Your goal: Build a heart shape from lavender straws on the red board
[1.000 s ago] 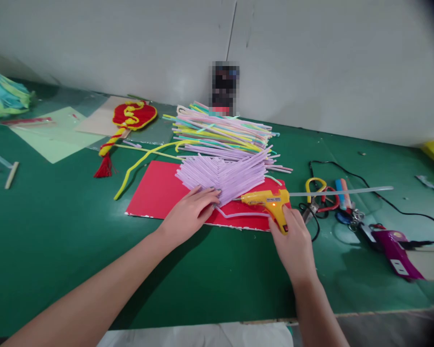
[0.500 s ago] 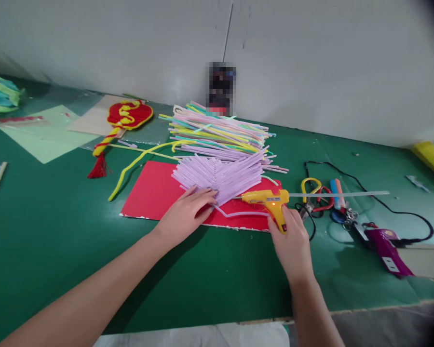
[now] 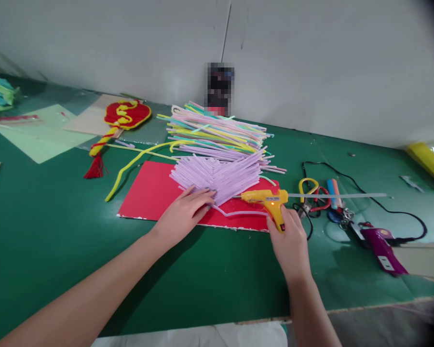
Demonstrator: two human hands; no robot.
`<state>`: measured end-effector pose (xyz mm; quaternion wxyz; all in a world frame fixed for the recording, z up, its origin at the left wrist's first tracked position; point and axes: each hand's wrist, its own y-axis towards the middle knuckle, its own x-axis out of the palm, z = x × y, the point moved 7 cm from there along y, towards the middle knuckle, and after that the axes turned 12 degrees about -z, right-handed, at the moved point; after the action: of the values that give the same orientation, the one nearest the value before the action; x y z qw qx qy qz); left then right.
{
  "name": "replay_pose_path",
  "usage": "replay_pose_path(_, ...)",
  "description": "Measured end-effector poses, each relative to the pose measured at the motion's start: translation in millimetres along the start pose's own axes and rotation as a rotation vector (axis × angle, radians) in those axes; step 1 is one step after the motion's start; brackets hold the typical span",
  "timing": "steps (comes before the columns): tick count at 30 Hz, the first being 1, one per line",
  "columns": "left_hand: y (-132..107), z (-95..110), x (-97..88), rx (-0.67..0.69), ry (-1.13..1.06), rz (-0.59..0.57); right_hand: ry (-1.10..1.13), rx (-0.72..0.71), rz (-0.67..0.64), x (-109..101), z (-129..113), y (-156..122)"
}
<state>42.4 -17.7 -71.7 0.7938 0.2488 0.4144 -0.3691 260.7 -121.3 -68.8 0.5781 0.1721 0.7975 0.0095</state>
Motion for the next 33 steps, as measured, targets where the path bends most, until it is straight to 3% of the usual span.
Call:
replay_pose_path(24, 0.6, -1.2, 0.4, 0.005, 0.005, -0.001, 0.063, -0.092, 0.006, 1.9, -12.6, -0.4)
replay_pose_path(33, 0.3, -0.3, -1.3, 0.008, -0.003, 0.018, 0.029, -0.011, 0.004, 0.4, -4.5, 0.3)
